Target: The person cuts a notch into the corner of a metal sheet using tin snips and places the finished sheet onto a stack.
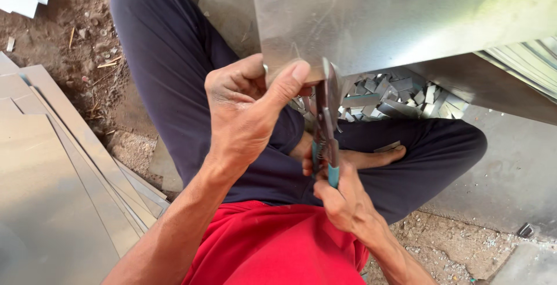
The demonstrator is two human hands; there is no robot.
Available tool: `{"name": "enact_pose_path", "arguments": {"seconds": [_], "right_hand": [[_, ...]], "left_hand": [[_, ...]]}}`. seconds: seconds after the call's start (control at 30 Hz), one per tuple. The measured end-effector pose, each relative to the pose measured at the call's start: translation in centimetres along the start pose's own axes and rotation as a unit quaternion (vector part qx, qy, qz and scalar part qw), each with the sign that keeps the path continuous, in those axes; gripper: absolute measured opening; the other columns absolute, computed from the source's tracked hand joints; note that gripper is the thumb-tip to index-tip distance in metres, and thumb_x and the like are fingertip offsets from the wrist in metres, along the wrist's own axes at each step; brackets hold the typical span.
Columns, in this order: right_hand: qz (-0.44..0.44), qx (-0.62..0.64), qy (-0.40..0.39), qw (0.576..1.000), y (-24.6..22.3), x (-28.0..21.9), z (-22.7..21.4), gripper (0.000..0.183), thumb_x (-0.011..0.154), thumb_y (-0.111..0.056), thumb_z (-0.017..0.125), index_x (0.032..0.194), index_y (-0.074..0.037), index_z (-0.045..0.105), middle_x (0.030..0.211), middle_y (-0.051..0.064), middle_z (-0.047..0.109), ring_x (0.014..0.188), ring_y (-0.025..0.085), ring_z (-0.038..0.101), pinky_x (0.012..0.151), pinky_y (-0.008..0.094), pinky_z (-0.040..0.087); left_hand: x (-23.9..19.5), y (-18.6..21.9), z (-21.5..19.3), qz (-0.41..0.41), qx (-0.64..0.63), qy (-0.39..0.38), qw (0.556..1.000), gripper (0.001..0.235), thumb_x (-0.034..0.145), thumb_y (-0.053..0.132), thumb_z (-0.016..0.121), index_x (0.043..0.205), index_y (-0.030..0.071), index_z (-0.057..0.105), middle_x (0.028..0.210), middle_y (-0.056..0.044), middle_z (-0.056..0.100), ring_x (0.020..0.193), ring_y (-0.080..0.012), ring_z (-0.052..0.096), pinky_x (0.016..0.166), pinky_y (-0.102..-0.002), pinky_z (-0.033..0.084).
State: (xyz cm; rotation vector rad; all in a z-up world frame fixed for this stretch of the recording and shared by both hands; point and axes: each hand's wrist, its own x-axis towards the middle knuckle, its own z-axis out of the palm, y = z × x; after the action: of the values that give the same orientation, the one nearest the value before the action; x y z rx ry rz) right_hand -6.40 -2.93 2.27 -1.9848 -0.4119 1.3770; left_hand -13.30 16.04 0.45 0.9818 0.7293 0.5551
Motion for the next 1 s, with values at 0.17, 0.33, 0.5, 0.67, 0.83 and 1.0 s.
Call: {"name": "enact_pose_path", "arguments": {"seconds": [0.17,0.33,0.5,0.67,0.83,1.0], "right_hand": [[-0.029,-0.065,0.021,0.997,0.7,-0.1,-0.7,0.031,0.070,-0.010,0.050,0.097,0.000,0.060,0.073,0.007,0.061,0.062,0.015,0.056,0.056,0.031,0.046],[-0.023,-0.061,0.036,0.997,1.2,0.3,-0.9,0.018,0.070,-0.010,0.051,0.080,0.000,0.061,0.059,0.004,0.057,0.050,0.016,0.052,0.047,0.033,0.042],[-0.037,-0.063,0.005,0.997,2.3,-0.9,-3.0,0.031,0.069,-0.013,0.053,0.094,0.000,0.066,0.074,0.007,0.067,0.068,0.014,0.064,0.064,0.030,0.052],[0.060,0.168,0.056,0.982,7.0,-6.1,-4.2,0.062,0.061,-0.018,0.052,0.120,-0.001,0.062,0.100,0.009,0.071,0.079,0.018,0.066,0.070,0.032,0.055],[0.048,0.374,0.120,0.918,8.7,-9.8,-0.8,0.074,0.059,-0.010,0.048,0.133,0.000,0.050,0.114,0.014,0.062,0.103,0.019,0.062,0.079,0.031,0.051],[0.032,0.401,0.119,0.908,9.3,-9.0,-0.1,0.076,0.058,-0.003,0.047,0.135,0.000,0.049,0.112,0.015,0.057,0.096,0.023,0.054,0.081,0.032,0.049]], "left_hand": [[0.1,0.5,-0.5,-0.003,-0.010,-0.025,1.000,0.012,0.093,0.014,0.074,0.093,0.002,0.075,0.076,0.006,0.069,0.068,-0.0002,0.058,0.059,-0.019,0.045],[3.4,-0.3,-0.7,0.098,0.111,0.027,0.989,0.057,0.112,0.026,0.065,0.063,0.006,0.041,0.062,0.011,0.033,0.057,-0.0013,0.027,0.053,-0.024,0.019],[3.3,-1.9,0.8,0.176,0.105,0.103,0.973,0.049,0.110,0.026,0.060,0.068,0.008,0.043,0.069,0.010,0.032,0.058,-0.0020,0.025,0.052,-0.026,0.019],[-2.5,-5.3,6.2,0.040,0.043,-0.041,0.997,0.053,0.114,0.029,0.065,0.068,0.008,0.048,0.067,0.010,0.043,0.063,-0.0012,0.036,0.058,-0.020,0.031],[-4.6,-5.6,12.1,-0.167,0.022,-0.198,0.966,0.024,0.095,0.024,0.073,0.101,0.001,0.074,0.085,-0.002,0.071,0.075,-0.0108,0.068,0.067,-0.026,0.059],[-4.9,-6.6,14.0,-0.238,0.061,-0.159,0.956,0.033,0.093,0.024,0.076,0.113,-0.003,0.077,0.095,-0.008,0.076,0.082,-0.0142,0.073,0.072,-0.027,0.061]]}}
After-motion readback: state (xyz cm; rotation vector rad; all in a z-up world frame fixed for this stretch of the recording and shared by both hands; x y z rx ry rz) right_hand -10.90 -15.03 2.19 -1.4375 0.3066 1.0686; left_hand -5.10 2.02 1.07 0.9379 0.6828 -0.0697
